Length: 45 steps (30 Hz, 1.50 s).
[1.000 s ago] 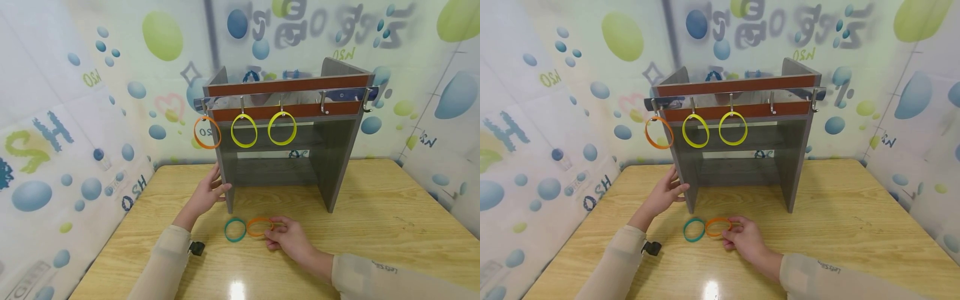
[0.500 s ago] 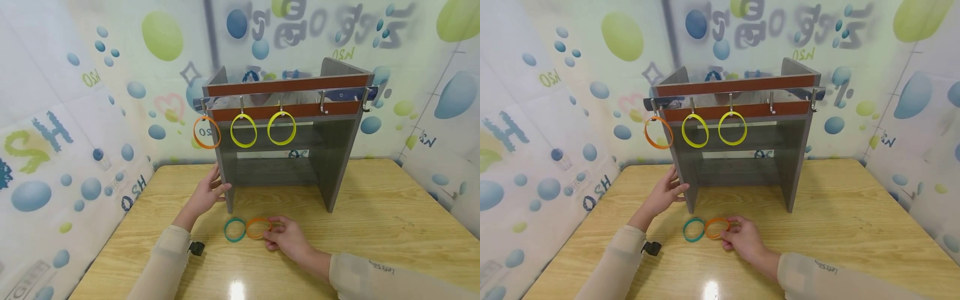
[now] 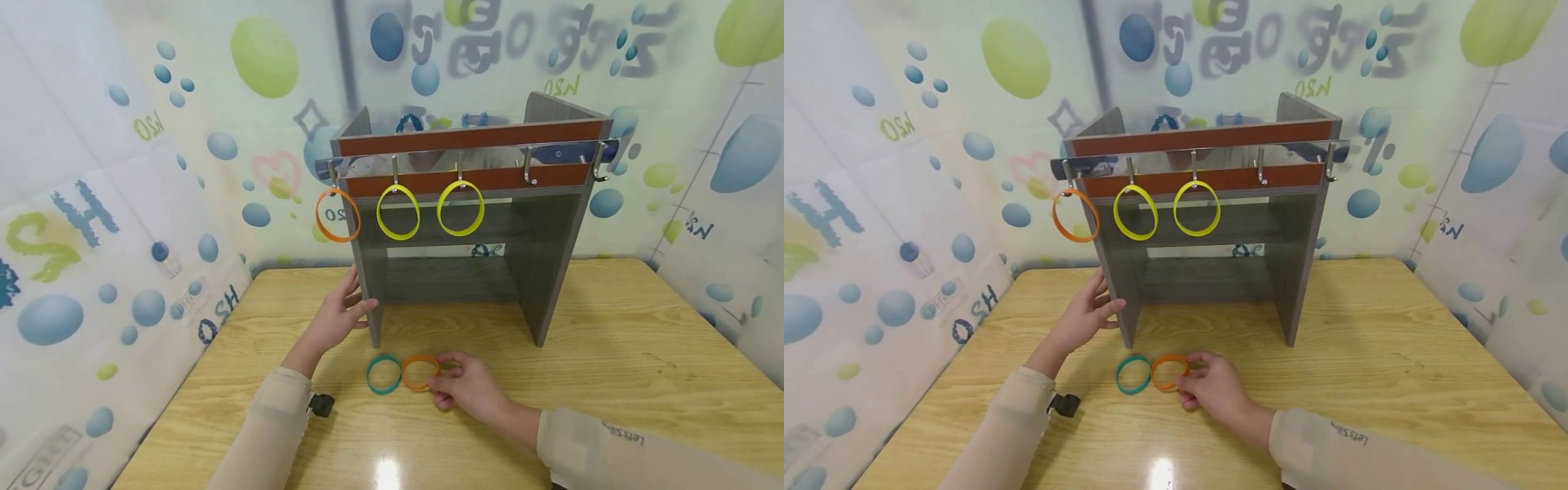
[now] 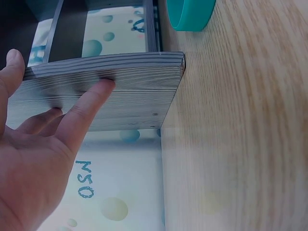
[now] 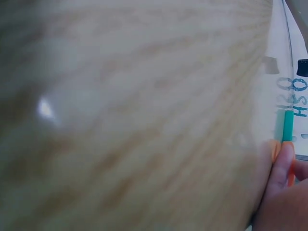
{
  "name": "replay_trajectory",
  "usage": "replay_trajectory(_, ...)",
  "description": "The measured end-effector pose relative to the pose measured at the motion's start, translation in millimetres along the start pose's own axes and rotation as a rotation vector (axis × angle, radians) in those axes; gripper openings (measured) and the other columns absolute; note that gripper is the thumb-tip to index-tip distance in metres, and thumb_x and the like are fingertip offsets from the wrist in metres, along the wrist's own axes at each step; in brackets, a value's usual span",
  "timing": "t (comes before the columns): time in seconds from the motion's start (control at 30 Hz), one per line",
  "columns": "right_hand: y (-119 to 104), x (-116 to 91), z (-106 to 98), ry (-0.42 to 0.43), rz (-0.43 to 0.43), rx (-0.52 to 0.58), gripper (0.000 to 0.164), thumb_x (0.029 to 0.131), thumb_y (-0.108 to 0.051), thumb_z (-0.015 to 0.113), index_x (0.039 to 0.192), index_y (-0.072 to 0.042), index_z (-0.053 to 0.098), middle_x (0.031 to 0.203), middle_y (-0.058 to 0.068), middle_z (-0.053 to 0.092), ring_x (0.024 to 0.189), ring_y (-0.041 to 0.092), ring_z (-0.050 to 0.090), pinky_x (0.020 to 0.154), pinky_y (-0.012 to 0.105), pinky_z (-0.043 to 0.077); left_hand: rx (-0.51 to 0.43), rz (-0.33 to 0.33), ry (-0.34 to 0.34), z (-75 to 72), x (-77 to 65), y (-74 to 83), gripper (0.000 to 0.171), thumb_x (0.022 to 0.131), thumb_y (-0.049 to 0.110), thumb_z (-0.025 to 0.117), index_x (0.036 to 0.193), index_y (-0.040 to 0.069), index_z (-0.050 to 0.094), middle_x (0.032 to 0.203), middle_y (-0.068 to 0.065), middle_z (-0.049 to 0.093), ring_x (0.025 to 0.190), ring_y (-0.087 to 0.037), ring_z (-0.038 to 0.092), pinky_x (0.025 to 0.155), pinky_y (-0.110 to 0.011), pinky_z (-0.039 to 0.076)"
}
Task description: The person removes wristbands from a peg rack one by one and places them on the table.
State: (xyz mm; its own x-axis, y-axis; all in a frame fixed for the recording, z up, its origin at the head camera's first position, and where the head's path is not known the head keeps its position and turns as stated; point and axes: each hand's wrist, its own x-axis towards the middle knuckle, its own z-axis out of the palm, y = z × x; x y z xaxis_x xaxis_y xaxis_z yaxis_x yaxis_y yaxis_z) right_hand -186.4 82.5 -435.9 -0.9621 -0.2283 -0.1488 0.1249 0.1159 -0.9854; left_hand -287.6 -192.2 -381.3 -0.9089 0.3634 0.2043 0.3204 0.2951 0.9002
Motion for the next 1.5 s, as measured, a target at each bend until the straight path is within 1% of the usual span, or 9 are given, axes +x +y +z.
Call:
replay_trajectory(0.27,-1.9,1.1,-2.4,-0.03,0.01,-0.002,0.059,0.097,-0.001,0.075,0.146,0.015,0.046,0.09,0.016,0.076,0.067,0.014,0.071,0.065,0.028,0.065,0.005,0.008,-0.003,-0.4,0.8,2.0,0.086,0.109,0.023,0.064,0.168,0.052,0.009,0.18,-0.006,0.02,0.153,-0.048,0.044,0.093,-0.058,0.063)
replay_trajectory(0.57,-0.5,-0.6,-4.3,-0.033,0.01,0.026,0.06,0.099,-0.003,0.072,0.147,0.017,0.044,0.092,0.017,0.076,0.068,0.014,0.072,0.067,0.029,0.066,0.006,0.004,0.01,0.6,0.6,2.3,0.087,0.108,0.023,0.065,0.167,0.056,0.01,0.179,-0.004,0.023,0.152,-0.046,0.045,0.091,-0.056,0.065)
replay_trajectory(0.77,-2.4,-1.0,-4.7,-0.043,0.012,0.009,0.058,0.099,-0.005,0.072,0.145,0.018,0.046,0.092,0.016,0.076,0.069,0.014,0.072,0.067,0.028,0.066,0.004,0.012,0.014,0.9,0.9,2.2,0.087,0.108,0.024,0.066,0.167,0.057,0.011,0.179,-0.004,0.024,0.152,-0.046,0.046,0.091,-0.056,0.065)
replay_trajectory(1.0,-3.3,-0.7,-2.8,-0.066,0.003,-0.022,0.055,0.099,-0.009,0.074,0.141,0.017,0.051,0.082,0.009,0.074,0.063,0.011,0.065,0.06,0.023,0.06,-0.008,0.003,0.013,1.7,-1.3,0.2,0.087,0.108,0.021,0.065,0.168,0.054,0.01,0.179,-0.004,0.023,0.152,-0.047,0.046,0.092,-0.057,0.064)
replay_trajectory(1.13,-7.5,-0.6,-3.2,-0.052,0.013,-0.039,0.057,0.1,-0.012,0.074,0.143,0.017,0.051,0.087,0.011,0.074,0.057,0.009,0.06,0.053,0.021,0.055,-0.015,0.003,0.008,2.5,-2.2,-1.2,0.087,0.108,0.022,0.065,0.168,0.052,0.011,0.179,-0.005,0.023,0.151,-0.048,0.046,0.093,-0.057,0.064)
replay_trajectory(1.23,-18.6,2.8,-5.4,-0.007,-0.012,-0.048,0.059,0.099,-0.014,0.074,0.147,0.014,0.052,0.09,0.013,0.075,0.054,0.009,0.057,0.05,0.021,0.051,-0.014,0.006,0.008,2.1,-1.6,-1.6,0.087,0.108,0.023,0.065,0.169,0.051,0.011,0.179,-0.006,0.023,0.151,-0.048,0.046,0.093,-0.058,0.064)
replay_trajectory(1.3,-31.6,6.3,-7.0,0.036,-0.071,-0.058,0.057,0.099,-0.015,0.075,0.146,0.009,0.055,0.088,0.01,0.074,0.054,0.01,0.057,0.05,0.022,0.051,-0.013,0.006,0.008,1.6,-1.3,-1.3,0.087,0.108,0.023,0.065,0.169,0.05,0.01,0.179,-0.006,0.022,0.151,-0.048,0.045,0.094,-0.058,0.063)
replay_trajectory(1.4,-57.3,9.2,-9.3,0.115,-0.16,-0.033,0.05,0.099,-0.017,0.077,0.144,-0.003,0.06,0.09,0.006,0.073,0.056,0.013,0.06,0.054,0.025,0.056,-0.011,0.005,0.008,1.3,-1.5,0.2,0.087,0.108,0.023,0.065,0.169,0.051,0.01,0.179,-0.005,0.023,0.152,-0.048,0.045,0.094,-0.059,0.063)
replay_trajectory(1.5,-84.4,9.8,-14.3,0.194,-0.262,0.046,0.047,0.101,-0.02,0.077,0.144,-0.011,0.06,0.099,0.005,0.076,0.059,0.014,0.065,0.061,0.029,0.062,-0.009,0.007,0.004,1.5,-1.3,1.4,0.086,0.108,0.023,0.065,0.169,0.052,0.01,0.179,-0.006,0.023,0.152,-0.048,0.045,0.094,-0.059,0.063)
